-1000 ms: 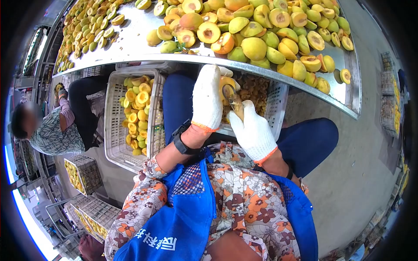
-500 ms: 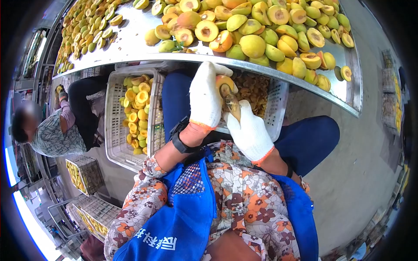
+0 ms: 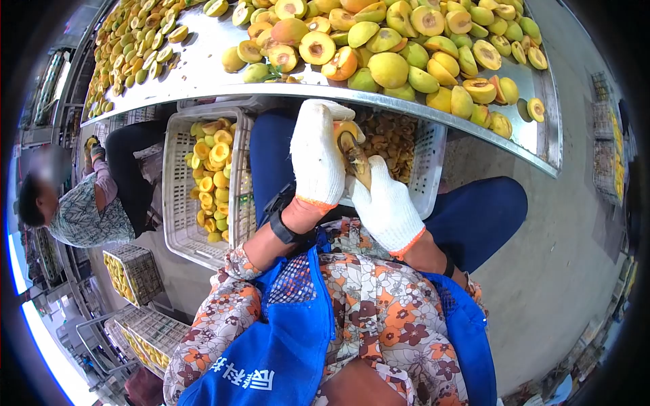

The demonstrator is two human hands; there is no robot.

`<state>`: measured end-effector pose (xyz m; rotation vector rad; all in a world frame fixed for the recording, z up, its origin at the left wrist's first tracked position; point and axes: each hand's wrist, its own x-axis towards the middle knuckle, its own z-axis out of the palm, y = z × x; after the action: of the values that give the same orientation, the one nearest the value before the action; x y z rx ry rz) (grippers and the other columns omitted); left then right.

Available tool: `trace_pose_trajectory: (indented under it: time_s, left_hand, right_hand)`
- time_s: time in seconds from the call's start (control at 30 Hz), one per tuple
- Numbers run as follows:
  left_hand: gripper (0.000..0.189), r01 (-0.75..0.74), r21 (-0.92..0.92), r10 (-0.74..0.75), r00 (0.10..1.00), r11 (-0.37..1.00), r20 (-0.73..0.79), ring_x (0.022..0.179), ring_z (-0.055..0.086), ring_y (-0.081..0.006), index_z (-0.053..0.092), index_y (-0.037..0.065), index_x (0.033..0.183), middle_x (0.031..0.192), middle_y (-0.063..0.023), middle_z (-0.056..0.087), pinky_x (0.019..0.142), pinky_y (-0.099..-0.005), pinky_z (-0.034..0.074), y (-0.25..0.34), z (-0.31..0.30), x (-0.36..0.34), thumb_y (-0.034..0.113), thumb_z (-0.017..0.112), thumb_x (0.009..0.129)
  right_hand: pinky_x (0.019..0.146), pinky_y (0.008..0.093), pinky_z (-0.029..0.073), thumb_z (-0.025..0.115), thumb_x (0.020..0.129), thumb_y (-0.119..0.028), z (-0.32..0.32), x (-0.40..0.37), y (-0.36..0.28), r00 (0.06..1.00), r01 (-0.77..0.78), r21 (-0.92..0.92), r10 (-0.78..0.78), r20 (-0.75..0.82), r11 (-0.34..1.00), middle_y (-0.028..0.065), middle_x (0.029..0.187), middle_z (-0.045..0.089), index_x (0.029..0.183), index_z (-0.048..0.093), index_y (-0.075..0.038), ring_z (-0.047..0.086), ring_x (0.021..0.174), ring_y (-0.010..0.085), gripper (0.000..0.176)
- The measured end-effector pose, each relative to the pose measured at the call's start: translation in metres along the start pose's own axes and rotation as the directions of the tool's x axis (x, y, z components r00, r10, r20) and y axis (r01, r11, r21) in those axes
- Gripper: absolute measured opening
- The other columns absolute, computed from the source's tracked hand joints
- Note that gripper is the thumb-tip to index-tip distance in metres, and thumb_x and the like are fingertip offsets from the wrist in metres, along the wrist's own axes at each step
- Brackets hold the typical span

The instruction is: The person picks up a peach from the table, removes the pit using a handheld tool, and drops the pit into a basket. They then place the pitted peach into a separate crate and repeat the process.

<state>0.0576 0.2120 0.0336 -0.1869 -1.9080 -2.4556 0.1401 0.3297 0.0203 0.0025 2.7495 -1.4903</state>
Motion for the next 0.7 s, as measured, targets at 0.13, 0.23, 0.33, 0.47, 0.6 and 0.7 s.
trace_pose_trajectory:
  time_s: [0.13, 0.23, 0.33, 0.47, 0.6, 0.7]
  left_hand:
    - [0.037, -0.174, 0.356, 0.131, 0.981, 0.918, 0.142, 0.073, 0.063, -0.0162, 0.061, 0.002, 0.101, 0.085, -0.0095, 0.063, 0.069, -0.03, 0.051, 0.001, -0.008, 0.008, 0.03, 0.039, 0.11]
    - [0.038, -0.256, 0.579, 0.141, 0.961, 0.774, 0.237, 0.068, 0.061, -0.0176, 0.067, 0.0, 0.093, 0.079, -0.01, 0.064, 0.069, -0.0319, 0.051, 0.019, -0.004, 0.019, 0.027, 0.043, 0.107]
    - [0.054, 0.091, 0.602, -0.301, 0.918, 0.793, 0.258, 0.074, 0.063, -0.0208, 0.07, -0.001, 0.088, 0.079, -0.01, 0.068, 0.074, -0.0345, 0.051, 0.035, -0.007, 0.033, 0.044, 0.045, 0.105]
    - [0.057, -0.075, 0.741, -0.32, 0.869, 0.668, 0.376, 0.078, 0.068, -0.0319, 0.072, -0.002, 0.091, 0.081, -0.0189, 0.07, 0.077, -0.041, 0.052, 0.031, -0.006, 0.037, 0.049, 0.049, 0.102]
    - [0.054, -0.077, 0.798, -0.405, 0.83, 0.598, 0.384, 0.081, 0.068, -0.0387, 0.073, -0.001, 0.095, 0.084, -0.0229, 0.07, 0.078, -0.044, 0.052, 0.029, -0.005, 0.036, 0.048, 0.05, 0.103]
    - [0.052, 0.091, 0.603, -0.29, 0.926, 0.793, 0.241, 0.074, 0.068, -0.0339, 0.071, 0.0, 0.086, 0.076, -0.0179, 0.069, 0.074, -0.0407, 0.052, 0.013, -0.005, 0.026, 0.046, 0.053, 0.103]
  right_hand:
    - [0.065, 0.0553, 0.054, 0.061, 0.098, -0.028, -0.008, 0.0, -0.007, 0.994, -0.04, 0.05, 0.034, 0.108, 0.998, 0.0321, 0.078, 0.066, 0.119, 0.05, 0.004, 0.067, 0.078, 0.0509, 0.04]
    - [0.072, 0.0541, 0.054, 0.061, 0.098, -0.028, -0.012, 0.001, -0.015, 0.958, -0.26, 0.274, 0.212, 0.193, 0.926, 0.0319, 0.086, 0.068, 0.121, 0.051, 0.005, 0.068, 0.088, 0.0503, 0.042]
    - [0.073, 0.0474, 0.053, 0.062, 0.093, -0.014, -0.013, -0.006, 0.009, 0.959, 0.058, 0.036, -0.066, 0.277, 0.998, 0.0261, 0.108, 0.059, 0.117, 0.063, -0.01, 0.066, 0.084, 0.0434, 0.024]
    - [0.053, 0.0362, 0.045, 0.06, 0.098, -0.013, -0.014, -0.008, 0.003, 0.877, -0.421, 0.429, 0.239, 0.417, 0.799, 0.0102, 0.08, 0.056, 0.111, 0.057, -0.008, 0.057, 0.059, 0.0211, 0.014]
    - [0.041, 0.0252, 0.028, 0.058, 0.103, -0.019, -0.024, -0.006, -0.01, 0.71, -0.703, 0.558, 0.375, 0.596, 0.442, -0.0039, 0.061, 0.043, 0.107, 0.05, -0.008, 0.039, 0.046, 0.0053, 0.014]
    - [0.043, 0.0322, 0.038, 0.059, 0.102, -0.022, -0.016, -0.006, 0.005, 0.737, -0.672, 0.55, 0.372, 0.565, 0.497, 0.0056, 0.063, 0.055, 0.112, 0.051, -0.004, 0.053, 0.047, 0.0179, 0.022]
